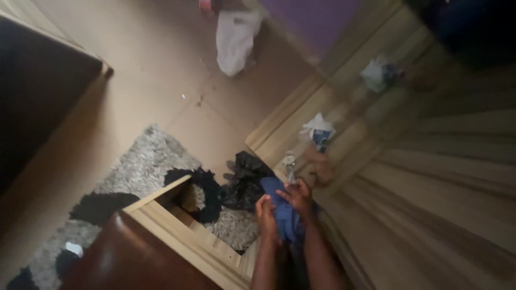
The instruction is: The person organizes items on a wooden shelf in a bedroom. They pick up a blue cloth, a patterned bag, and small boxes, placing them onto the shelf.
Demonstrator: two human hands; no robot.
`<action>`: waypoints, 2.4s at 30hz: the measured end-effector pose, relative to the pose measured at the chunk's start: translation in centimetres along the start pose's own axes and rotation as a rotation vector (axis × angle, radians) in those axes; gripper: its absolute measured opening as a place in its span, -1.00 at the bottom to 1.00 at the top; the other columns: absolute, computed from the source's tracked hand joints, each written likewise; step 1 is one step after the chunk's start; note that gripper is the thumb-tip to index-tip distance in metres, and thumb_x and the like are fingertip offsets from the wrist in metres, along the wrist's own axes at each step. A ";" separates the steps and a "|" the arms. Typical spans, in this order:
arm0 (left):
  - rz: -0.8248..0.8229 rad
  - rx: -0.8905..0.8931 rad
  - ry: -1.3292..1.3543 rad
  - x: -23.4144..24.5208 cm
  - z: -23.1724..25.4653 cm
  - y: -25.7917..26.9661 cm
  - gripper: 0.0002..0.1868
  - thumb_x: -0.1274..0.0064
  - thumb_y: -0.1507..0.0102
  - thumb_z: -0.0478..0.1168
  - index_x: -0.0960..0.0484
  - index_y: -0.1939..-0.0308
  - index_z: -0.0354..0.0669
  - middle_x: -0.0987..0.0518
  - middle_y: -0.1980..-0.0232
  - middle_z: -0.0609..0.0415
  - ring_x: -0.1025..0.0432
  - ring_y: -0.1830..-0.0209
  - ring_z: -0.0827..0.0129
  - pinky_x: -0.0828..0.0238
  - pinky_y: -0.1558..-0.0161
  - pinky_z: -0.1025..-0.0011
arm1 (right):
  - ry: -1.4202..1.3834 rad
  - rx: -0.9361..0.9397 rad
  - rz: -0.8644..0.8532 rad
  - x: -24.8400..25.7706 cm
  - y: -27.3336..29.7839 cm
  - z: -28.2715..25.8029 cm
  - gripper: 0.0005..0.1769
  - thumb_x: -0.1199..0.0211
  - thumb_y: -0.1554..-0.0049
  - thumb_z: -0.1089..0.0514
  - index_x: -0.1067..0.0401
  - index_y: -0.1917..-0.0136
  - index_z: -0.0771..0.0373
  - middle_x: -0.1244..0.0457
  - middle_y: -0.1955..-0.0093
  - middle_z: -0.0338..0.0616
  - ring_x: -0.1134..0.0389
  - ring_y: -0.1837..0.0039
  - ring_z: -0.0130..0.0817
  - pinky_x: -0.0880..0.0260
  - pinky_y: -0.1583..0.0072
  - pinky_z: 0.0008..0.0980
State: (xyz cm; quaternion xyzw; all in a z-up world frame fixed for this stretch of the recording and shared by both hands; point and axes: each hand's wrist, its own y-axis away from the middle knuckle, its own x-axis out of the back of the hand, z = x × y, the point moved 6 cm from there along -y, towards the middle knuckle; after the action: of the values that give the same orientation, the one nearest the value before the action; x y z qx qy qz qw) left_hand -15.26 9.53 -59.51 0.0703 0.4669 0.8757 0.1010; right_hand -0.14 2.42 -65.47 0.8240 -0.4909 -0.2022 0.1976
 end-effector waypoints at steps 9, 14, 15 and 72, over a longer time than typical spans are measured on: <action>-0.698 0.141 0.510 -7.2 16.9 18.2 -0.10 0.26 -0.26 0.47 -0.34 -0.44 -0.10 -0.54 0.00 0.02 -0.47 0.11 0.27 -0.51 0.17 0.40 | -0.081 0.165 -0.315 -2.3 13.5 -27.2 -0.81 -0.27 0.01 0.29 -0.46 0.08 0.36 -0.22 0.16 -0.32 -0.12 0.18 -0.62 -0.10 0.16 -0.58; -0.954 0.022 0.417 -10.7 19.8 24.4 -0.21 0.20 -0.40 0.37 -0.40 -0.49 -0.10 -0.59 0.05 0.02 -0.44 0.30 0.42 -0.42 0.26 0.52 | 0.116 0.309 -0.388 -3.2 22.6 -42.2 -0.74 -0.23 0.17 0.17 -0.50 0.22 0.38 -0.30 0.26 -0.21 -0.23 0.24 -0.49 -0.22 0.15 -0.51; -1.034 0.026 0.466 -11.5 20.0 25.6 -0.30 0.16 -0.41 0.33 -0.40 -0.46 0.01 -0.57 0.15 0.02 -0.40 0.45 0.41 -0.38 0.37 0.46 | 0.106 0.249 -0.393 -3.2 24.1 -44.1 -0.73 -0.23 0.18 0.16 -0.50 0.23 0.40 -0.29 0.30 -0.18 -0.21 0.28 -0.46 -0.20 0.18 -0.48; -1.115 -0.569 0.634 -13.5 41.2 61.3 -0.58 0.18 -0.56 0.03 -0.36 -0.26 -0.27 -0.50 0.19 -0.05 -0.44 0.21 0.16 -0.43 0.19 0.24 | 0.344 0.696 0.469 3.5 54.1 -70.3 -0.39 -0.28 -0.16 -0.27 -0.31 -0.24 0.22 -0.22 -0.08 -0.07 -0.25 -0.08 -0.25 -0.31 -0.12 -0.26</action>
State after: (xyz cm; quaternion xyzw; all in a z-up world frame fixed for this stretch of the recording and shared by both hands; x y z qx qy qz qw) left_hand -0.06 6.06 13.97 -0.4676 0.1929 0.7598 0.4085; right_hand -1.00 -15.57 21.42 0.7294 -0.6633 0.1651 0.0281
